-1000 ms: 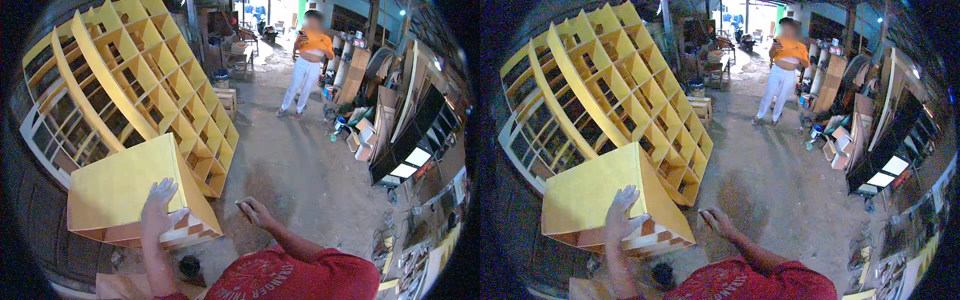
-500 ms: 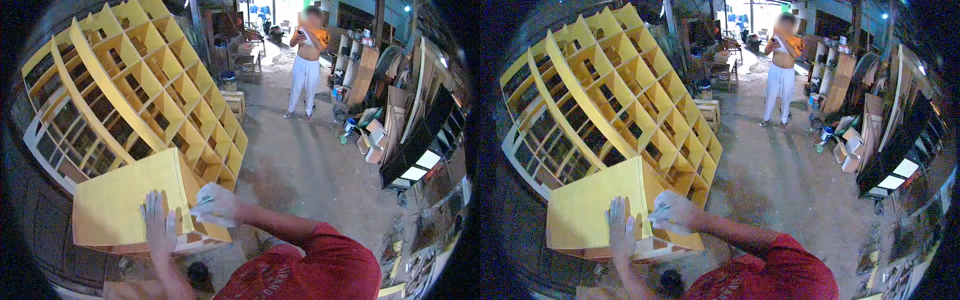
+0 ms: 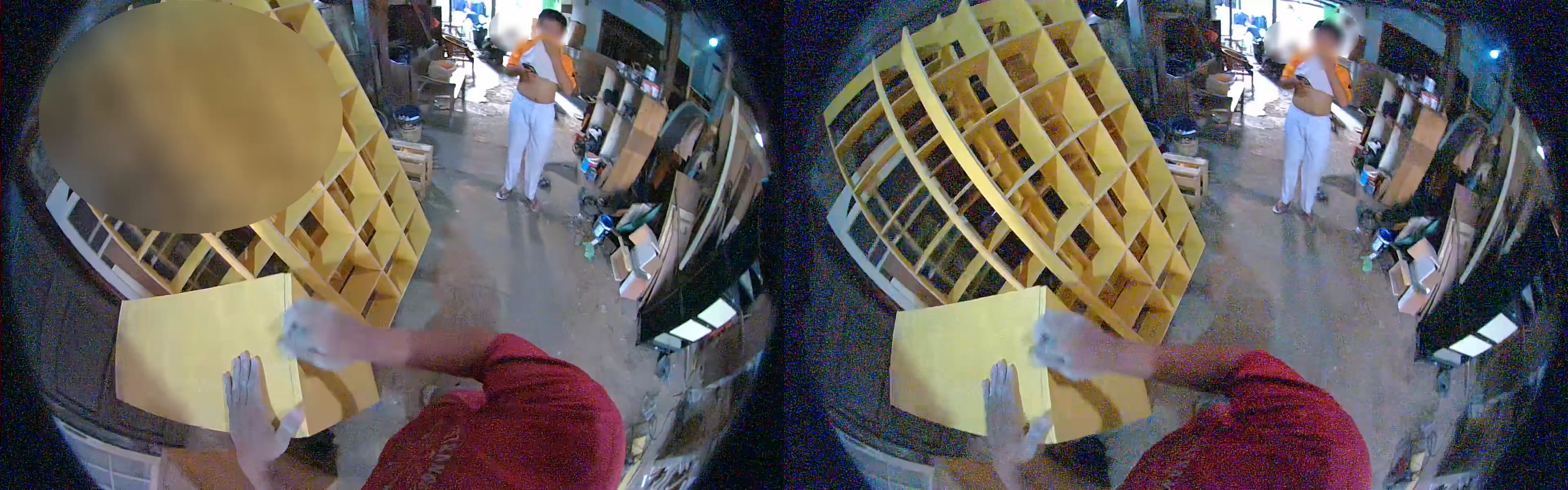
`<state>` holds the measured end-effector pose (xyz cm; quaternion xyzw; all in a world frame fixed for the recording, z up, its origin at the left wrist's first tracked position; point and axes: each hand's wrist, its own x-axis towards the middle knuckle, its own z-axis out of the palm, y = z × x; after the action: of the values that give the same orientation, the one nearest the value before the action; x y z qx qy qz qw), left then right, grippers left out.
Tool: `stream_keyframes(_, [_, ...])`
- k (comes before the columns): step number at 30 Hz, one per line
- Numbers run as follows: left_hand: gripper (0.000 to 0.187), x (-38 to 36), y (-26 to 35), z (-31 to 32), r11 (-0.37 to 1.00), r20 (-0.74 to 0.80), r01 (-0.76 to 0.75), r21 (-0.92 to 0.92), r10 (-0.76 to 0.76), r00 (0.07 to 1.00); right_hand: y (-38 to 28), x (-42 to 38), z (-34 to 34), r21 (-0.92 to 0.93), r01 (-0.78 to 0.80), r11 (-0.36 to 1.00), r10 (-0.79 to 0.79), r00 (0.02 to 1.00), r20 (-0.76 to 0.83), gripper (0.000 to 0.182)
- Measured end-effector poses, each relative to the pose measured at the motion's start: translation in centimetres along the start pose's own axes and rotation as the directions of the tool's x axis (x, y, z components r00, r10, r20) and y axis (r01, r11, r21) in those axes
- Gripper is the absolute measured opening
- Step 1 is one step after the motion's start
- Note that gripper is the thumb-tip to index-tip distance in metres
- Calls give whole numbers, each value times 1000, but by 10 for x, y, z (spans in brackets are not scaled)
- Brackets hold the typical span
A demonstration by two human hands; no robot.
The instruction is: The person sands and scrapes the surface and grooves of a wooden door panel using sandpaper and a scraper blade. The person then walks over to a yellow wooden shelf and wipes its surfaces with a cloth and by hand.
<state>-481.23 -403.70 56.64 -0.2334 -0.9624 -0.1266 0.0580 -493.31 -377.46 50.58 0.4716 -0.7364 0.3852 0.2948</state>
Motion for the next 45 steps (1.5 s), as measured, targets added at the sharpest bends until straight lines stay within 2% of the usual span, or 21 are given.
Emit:
stream_keyframes(2, [123, 0, -5, 4, 1000, -7, 11, 25, -11, 1000, -30, -10, 4, 63, 89, 994, -94, 993, 66, 16])
stream_keyframes(3, [129, 1, -5, 4, 999, -5, 15, 39, -15, 1000, -36, -10, 4, 156, 115, 981, -129, 988, 83, 16])
stream_keyframes(6, [134, 3, -1, 4, 999, 3, 31, 13, -31, 1000, 16, -4, 3, -5, 96, 995, -95, 994, 49, 15])
stream_keyframes(8, [134, 8, 1, 7, 999, 2, 26, 25, -26, 1000, 62, 11, -6, -55, -58, 997, 56, 998, -41, 15])
stream_keyframes(11, [133, 12, 6, 3, 998, 13, 59, 30, -60, 998, 22, 13, -11, -85, 19, 996, -19, 1000, 11, 15])
stream_keyframes(13, [133, 10, 9, -4, 995, 22, 96, 20, -96, 995, -10, 2, -9, 91, 40, 995, -45, 997, 58, 13])
stream_keyframes(15, [132, 5, 9, -5, 993, 23, 118, -9, -118, 993, 20, 8, -10, 36, 84, 996, -89, 981, 172, 15])
stream_keyframes(16, [131, 1, 8, -4, 991, 19, 131, -4, -131, 991, 53, 5, -5, -162, 109, 981, -94, 991, 98, 14])
stream_keyframes(17, [131, 2, 5, -4, 992, 8, 128, -1, -128, 992, 69, 31, -19, -130, 25, 991, -17, 998, 62, 12])
stream_keyframes(20, [129, 4, 3, -5, 993, -28, 116, -9, -116, 993, 52, 26, -16, -194, 48, 980, -21, 990, 139, 20])
stream_keyframes(23, [128, 5, 1, -2, 993, -46, 118, -9, -118, 992, 62, 31, -12, -221, -158, 962, 216, 938, 272, 8])
stream_keyframes(25, [127, 3, 1, 2, 993, -46, 114, 8, -114, 992, 138, 11, -6, -190, 119, 975, -115, 993, 31, 10])
stream_keyframes(26, [127, 0, 4, 5, 994, -36, 111, -8, -111, 993, 143, 11, -17, -199, -51, 979, 48, 999, -20, 13])
stream_keyframes(28, [127, 2, -1, 3, 995, -50, 101, -16, -102, 994, 149, 33, -29, -191, -352, 916, 329, 933, -144, 20])
stream_keyframes(31, [126, 0, 0, 1, 994, -82, 112, -18, -113, 990, 121, 25, -27, 152, -417, 896, 437, 890, -133, 21])
stream_keyframes(34, [126, -1, -2, 3, 994, -62, 106, -19, -107, 992, 94, 16, -23, 148, -426, 892, 443, 890, -107, 25])
stream_keyframes(37, [127, 0, -3, 4, 995, -72, 99, -30, -101, 992, 65, 24, -22, -82, -57, 995, 50, 995, -90, 23])
stream_keyframes(40, [126, -1, 0, 4, 994, -54, 99, -37, -101, 993, 130, 19, -26, -445, -262, 856, 274, 961, -37, 19])
stream_keyframes(41, [125, 0, 1, 3, 994, -58, 101, -32, -103, 993, 146, 11, -24, -360, -418, 834, 353, 906, -234, 15])
stream_keyframes(44, [124, 1, 0, 1, 992, -48, 115, -50, -118, 992, 97, 21, -33, -157, -213, 964, 151, 931, -332, 16])
stream_keyframes(45, [124, 3, 0, 2, 992, -55, 120, -35, -121, 991, 82, 21, -30, -173, -136, 975, 90, 964, -250, 16])
